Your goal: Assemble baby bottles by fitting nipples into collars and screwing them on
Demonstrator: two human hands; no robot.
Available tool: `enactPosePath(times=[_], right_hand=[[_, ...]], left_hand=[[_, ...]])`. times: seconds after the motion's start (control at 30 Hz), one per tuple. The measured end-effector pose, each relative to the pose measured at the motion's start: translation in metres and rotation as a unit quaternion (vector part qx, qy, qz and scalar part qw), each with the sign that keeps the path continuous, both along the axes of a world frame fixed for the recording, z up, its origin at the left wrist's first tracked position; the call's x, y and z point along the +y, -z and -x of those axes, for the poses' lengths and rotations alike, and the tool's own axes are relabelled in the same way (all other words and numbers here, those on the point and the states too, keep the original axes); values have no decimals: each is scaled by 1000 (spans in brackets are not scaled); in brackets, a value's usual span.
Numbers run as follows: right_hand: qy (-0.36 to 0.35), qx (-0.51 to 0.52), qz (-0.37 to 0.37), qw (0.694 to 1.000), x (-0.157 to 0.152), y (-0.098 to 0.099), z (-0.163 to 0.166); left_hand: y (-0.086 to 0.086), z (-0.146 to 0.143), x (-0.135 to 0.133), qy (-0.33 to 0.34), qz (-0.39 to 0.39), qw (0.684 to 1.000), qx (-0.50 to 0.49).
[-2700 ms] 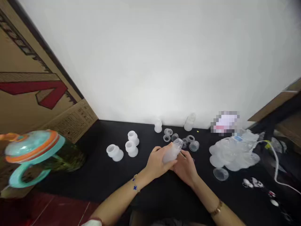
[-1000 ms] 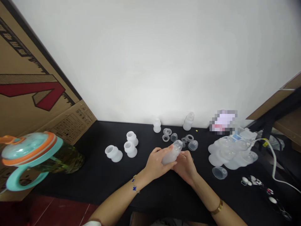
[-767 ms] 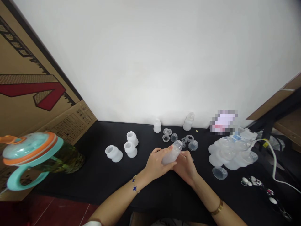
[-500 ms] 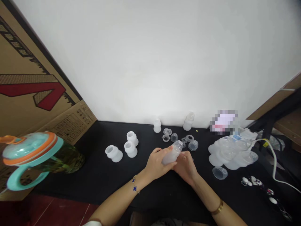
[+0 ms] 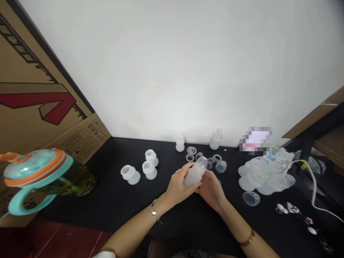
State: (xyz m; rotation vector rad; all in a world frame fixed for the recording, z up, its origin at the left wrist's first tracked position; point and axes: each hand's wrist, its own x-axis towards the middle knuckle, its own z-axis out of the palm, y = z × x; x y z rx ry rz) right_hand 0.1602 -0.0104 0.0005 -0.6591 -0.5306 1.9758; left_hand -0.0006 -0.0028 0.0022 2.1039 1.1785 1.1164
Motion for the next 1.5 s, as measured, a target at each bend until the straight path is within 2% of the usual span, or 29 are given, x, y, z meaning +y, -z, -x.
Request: enactPosePath(times=[0.13,0.23,0.33,0.43,0.67,1.27,1.5], right_hand=[[-41,5,-11,999,-5,-11,1],[-64,15,3,998,-8,-9,3],[-76,21,2,997,-8,-4,2],[-73,23,-11,997,-7,-1,1],[-75,21,-31,996,-8,0,-1],[-71,6,-58,996,-9,2,-2],[-66,-31,-69,995,-8,-1,0]], left_hand=[[-4,6,4,18,-21,1000,-2],[-1,3,2,48,-34,998,16],[5,2,0,53,2,999,2],[9,2,0,58,22,998,-18],[12,3,2,71,4,996,-55],[9,4,2,78,-2,994,-74],[8,4,2,72,-6,995,-69]])
